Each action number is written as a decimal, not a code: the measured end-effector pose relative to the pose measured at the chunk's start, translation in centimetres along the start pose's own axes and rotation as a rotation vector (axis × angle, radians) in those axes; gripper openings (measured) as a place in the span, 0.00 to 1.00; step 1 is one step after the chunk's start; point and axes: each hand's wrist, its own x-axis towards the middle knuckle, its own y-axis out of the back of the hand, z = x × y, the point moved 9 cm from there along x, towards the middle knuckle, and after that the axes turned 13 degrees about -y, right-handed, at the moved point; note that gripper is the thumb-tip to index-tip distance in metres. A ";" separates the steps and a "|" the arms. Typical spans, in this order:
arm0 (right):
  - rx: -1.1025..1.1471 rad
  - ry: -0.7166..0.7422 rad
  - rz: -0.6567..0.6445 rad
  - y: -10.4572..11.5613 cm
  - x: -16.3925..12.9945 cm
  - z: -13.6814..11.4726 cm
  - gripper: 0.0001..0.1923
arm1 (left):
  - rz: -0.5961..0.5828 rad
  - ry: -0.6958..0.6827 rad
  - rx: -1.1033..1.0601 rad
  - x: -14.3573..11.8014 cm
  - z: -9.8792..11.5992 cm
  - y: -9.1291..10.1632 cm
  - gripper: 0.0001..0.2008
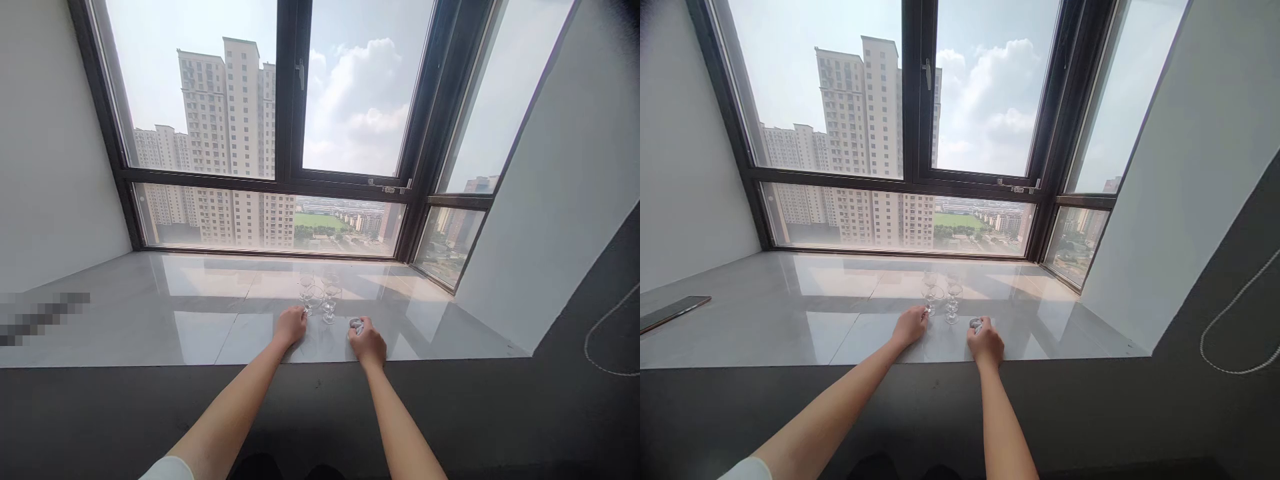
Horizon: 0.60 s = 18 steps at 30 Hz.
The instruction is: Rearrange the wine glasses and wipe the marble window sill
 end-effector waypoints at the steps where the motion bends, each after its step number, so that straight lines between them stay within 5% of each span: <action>1: 0.000 0.001 0.001 0.0 0.0 0.0 0.20 | 0.003 -0.004 0.001 0.0 0.0 0.0 0.13; 18: -0.004 0.001 0.027 -0.1 0.2 0.1 0.20 | 0.028 -0.022 0.007 0.2 -0.3 -0.5 0.14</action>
